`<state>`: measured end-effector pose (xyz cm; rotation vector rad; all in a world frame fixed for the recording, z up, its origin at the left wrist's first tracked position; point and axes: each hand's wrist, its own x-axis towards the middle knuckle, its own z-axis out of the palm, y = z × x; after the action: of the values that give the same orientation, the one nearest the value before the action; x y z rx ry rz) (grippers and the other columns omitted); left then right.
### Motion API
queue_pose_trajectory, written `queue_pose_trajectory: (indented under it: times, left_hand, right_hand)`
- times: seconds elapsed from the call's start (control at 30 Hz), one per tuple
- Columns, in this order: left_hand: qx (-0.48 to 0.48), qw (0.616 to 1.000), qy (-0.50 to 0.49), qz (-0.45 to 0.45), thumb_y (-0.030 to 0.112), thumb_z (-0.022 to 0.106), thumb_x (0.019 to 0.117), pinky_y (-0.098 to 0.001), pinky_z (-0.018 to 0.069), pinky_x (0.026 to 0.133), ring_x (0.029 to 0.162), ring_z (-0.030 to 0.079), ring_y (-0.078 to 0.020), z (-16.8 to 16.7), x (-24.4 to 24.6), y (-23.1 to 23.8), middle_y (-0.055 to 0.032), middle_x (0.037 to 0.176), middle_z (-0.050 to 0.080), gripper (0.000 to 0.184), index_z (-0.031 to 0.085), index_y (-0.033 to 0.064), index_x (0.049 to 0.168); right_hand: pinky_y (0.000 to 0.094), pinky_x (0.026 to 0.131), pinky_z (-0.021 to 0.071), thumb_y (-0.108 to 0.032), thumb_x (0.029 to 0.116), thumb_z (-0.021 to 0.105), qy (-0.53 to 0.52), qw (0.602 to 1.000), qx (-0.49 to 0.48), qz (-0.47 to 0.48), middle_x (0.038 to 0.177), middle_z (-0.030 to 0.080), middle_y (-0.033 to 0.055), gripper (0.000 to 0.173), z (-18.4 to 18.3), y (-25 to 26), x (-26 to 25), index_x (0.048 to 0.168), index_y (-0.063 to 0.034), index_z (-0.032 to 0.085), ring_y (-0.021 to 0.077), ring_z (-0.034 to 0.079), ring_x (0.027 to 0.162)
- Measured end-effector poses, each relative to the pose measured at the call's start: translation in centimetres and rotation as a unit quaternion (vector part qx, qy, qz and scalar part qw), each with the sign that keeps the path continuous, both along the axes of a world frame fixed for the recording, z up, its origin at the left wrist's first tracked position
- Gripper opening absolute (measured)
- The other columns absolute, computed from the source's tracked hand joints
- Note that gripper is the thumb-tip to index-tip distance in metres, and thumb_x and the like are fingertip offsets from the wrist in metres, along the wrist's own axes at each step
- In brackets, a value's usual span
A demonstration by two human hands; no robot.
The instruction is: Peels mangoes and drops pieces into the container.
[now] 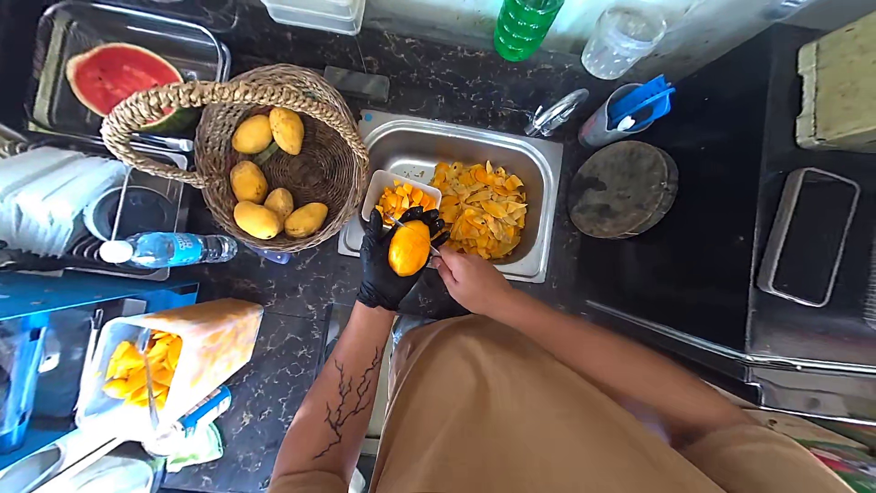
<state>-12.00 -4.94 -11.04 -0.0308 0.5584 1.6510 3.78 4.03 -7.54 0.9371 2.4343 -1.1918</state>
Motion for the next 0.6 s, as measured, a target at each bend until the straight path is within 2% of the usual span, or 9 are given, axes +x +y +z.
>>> queue_pose_trajectory:
  times: [0.1, 0.23, 0.3, 0.37, 0.4, 0.43, 0.47, 0.53, 0.6]
  left_hand:
    - [0.027, 1.000, -0.008, 0.007, 0.076, 0.020, 0.0977, -0.0473, 0.0533, 0.101, 0.124, 0.061, -0.0286, -0.6, -0.4, -0.4, -0.0162, 0.135, 0.062, 0.086, 0.055, 0.0110, 0.141]
    - [0.035, 0.999, -0.004, -0.006, 0.079, 0.011, 0.0952, -0.0448, 0.0511, 0.104, 0.128, 0.058, -0.0278, -0.8, -0.5, 0.1, -0.0167, 0.139, 0.058, 0.095, 0.052, 0.0094, 0.145]
    - [-0.003, 0.999, -0.034, 0.012, 0.077, 0.018, 0.0967, -0.0486, 0.0498, 0.106, 0.132, 0.056, -0.0299, -1.4, -1.0, 0.1, -0.0167, 0.144, 0.056, 0.090, 0.048, 0.0099, 0.149]
    - [-0.091, 0.992, -0.068, 0.063, 0.064, 0.034, 0.1007, -0.0503, 0.0554, 0.095, 0.118, 0.063, -0.0302, -2.0, -1.4, 0.8, -0.0156, 0.132, 0.063, 0.069, 0.054, 0.0112, 0.141]
    - [-0.147, 0.981, -0.074, 0.099, 0.053, 0.040, 0.1012, -0.0462, 0.0595, 0.081, 0.100, 0.068, -0.0278, -2.3, -1.6, 1.4, -0.0134, 0.115, 0.067, 0.053, 0.060, 0.0117, 0.128]
    - [-0.188, 0.970, -0.078, 0.130, 0.044, 0.043, 0.1006, -0.0412, 0.0584, 0.066, 0.082, 0.067, -0.0240, -3.0, -1.7, 1.9, -0.0096, 0.097, 0.065, 0.036, 0.060, 0.0138, 0.111]
    - [-0.200, 0.965, -0.079, 0.151, 0.042, 0.045, 0.0995, -0.0385, 0.0563, 0.061, 0.074, 0.064, -0.0209, -4.6, -1.8, 1.8, -0.0060, 0.088, 0.063, 0.028, 0.058, 0.0170, 0.102]
    - [-0.074, 0.984, -0.092, 0.137, 0.047, 0.053, 0.0982, -0.0389, 0.0569, 0.071, 0.083, 0.065, -0.0191, -12.2, -1.6, -0.9, -0.0033, 0.095, 0.064, 0.027, 0.061, 0.0230, 0.107]
    - [0.165, 0.974, -0.125, 0.088, 0.041, 0.045, 0.1023, -0.0404, 0.0552, 0.082, 0.096, 0.065, -0.0216, -18.7, -1.6, -1.8, -0.0073, 0.106, 0.064, 0.028, 0.059, 0.0205, 0.117]
  right_hand:
    - [0.0462, 0.065, 0.0547, -0.035, 0.1113, 0.037, 0.014, 1.000, 0.012, -0.016, 0.076, 0.061, 0.0074, 0.034, 0.3, 0.5, -0.3, 0.108, -0.0098, 0.060, 0.0249, 0.065, 0.072]
    - [0.0499, 0.069, 0.0560, -0.036, 0.1117, 0.037, -0.014, 1.000, -0.012, -0.005, 0.081, 0.063, 0.0092, 0.035, -1.2, 1.1, -1.1, 0.111, -0.0097, 0.059, 0.0274, 0.068, 0.078]
    - [0.0493, 0.065, 0.0544, -0.037, 0.1114, 0.038, 0.003, 0.999, -0.031, -0.029, 0.076, 0.061, 0.0076, 0.034, -1.5, 1.5, -1.3, 0.107, -0.0115, 0.060, 0.0258, 0.065, 0.072]
    - [0.0474, 0.062, 0.0524, -0.040, 0.1115, 0.037, 0.041, 0.993, -0.075, -0.079, 0.074, 0.058, 0.0072, 0.038, -1.8, 1.8, -1.1, 0.111, -0.0127, 0.063, 0.0241, 0.060, 0.066]
    - [0.0459, 0.062, 0.0519, -0.045, 0.1111, 0.035, 0.051, 0.988, -0.108, -0.102, 0.075, 0.057, 0.0065, 0.042, -1.7, 1.9, -1.1, 0.117, -0.0154, 0.064, 0.0226, 0.059, 0.065]
    - [0.0452, 0.065, 0.0525, -0.049, 0.1107, 0.033, 0.054, 0.983, -0.137, -0.113, 0.079, 0.059, 0.0057, 0.047, -1.7, 1.9, -1.0, 0.125, -0.0190, 0.066, 0.0214, 0.059, 0.068]
    - [0.0468, 0.073, 0.0534, -0.050, 0.1108, 0.031, 0.048, 0.981, -0.148, -0.113, 0.088, 0.065, 0.0056, 0.050, -1.6, 1.7, -1.0, 0.132, -0.0223, 0.067, 0.0212, 0.062, 0.077]
    - [0.0527, 0.092, 0.0548, -0.052, 0.1100, 0.031, 0.017, 0.991, -0.109, -0.079, 0.114, 0.074, 0.0015, 0.050, -1.4, 1.5, -1.0, 0.136, -0.0292, 0.067, 0.0193, 0.070, 0.105]
    - [0.0552, 0.093, 0.0542, -0.054, 0.1091, 0.034, 0.005, 0.996, -0.070, -0.061, 0.116, 0.074, 0.0002, 0.048, -1.6, 1.3, -0.9, 0.135, -0.0321, 0.068, 0.0196, 0.069, 0.110]
